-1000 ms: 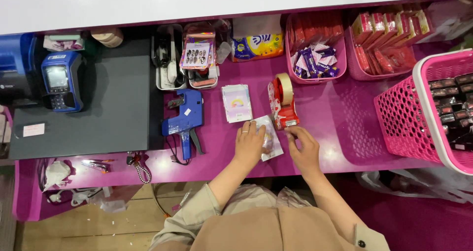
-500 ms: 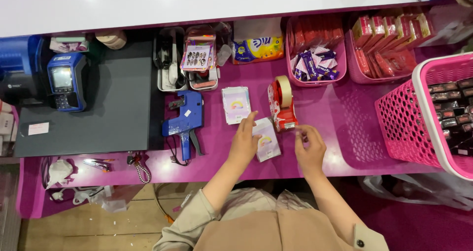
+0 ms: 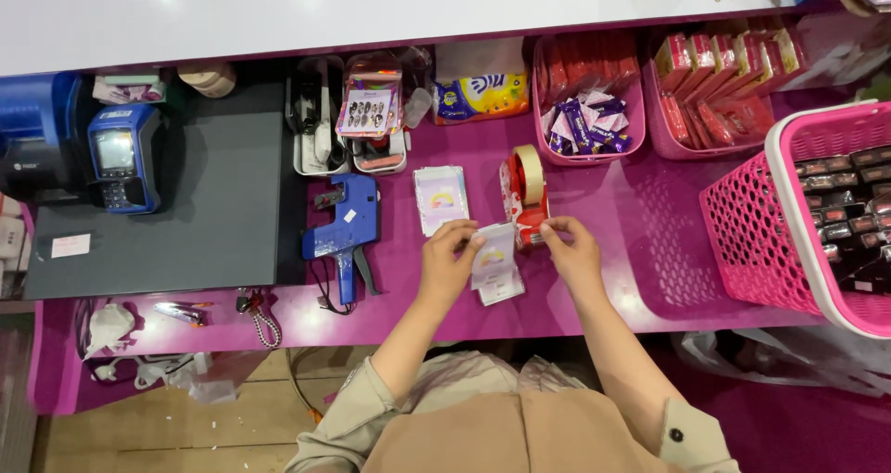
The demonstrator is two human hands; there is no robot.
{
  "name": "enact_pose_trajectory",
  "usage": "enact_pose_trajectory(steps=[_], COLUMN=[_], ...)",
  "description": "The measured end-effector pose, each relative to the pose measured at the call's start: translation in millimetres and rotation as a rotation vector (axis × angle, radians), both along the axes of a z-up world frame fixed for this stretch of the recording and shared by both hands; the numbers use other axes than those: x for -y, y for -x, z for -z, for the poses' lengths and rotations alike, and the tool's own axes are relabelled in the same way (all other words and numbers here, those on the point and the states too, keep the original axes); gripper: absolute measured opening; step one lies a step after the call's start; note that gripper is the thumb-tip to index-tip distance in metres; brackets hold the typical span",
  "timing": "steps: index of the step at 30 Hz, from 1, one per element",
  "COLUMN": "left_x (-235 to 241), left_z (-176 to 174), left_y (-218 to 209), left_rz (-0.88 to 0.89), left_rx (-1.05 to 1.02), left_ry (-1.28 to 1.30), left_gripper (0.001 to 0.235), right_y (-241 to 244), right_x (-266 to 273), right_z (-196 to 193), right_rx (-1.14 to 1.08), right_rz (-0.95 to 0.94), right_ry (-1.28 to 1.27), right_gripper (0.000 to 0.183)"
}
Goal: Labeling small product boxes using a tape dispenser at a checkout counter
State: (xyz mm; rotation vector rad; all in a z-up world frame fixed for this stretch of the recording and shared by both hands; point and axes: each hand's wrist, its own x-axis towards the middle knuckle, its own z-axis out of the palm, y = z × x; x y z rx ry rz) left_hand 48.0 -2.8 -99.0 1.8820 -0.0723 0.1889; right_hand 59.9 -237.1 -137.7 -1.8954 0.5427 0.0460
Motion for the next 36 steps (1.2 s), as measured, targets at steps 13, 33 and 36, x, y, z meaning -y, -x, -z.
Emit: enact_pose_trajectory(steps=[13, 33, 36], left_x=[-2, -7, -8], left_z=[-3, -7, -1], left_y=[0, 0, -1], left_rz=[-0.016, -0.015, -0.021], left_rx=[0.023, -0.016, -0.012], left_ry=[0.053, 0.091, 0.095], left_gripper=[0.008, 0.009, 0.009], right_y=[-14, -21, -22], right_x=[-10, -14, -13], right_z=[10, 26, 25], right_rx=[-0.076, -0.048, -0.057], right_rz=[0.105, 0.248, 0.249], right_ry=[-0.297, -0.473, -0.467], right_gripper=[0.027, 0.018, 0.016])
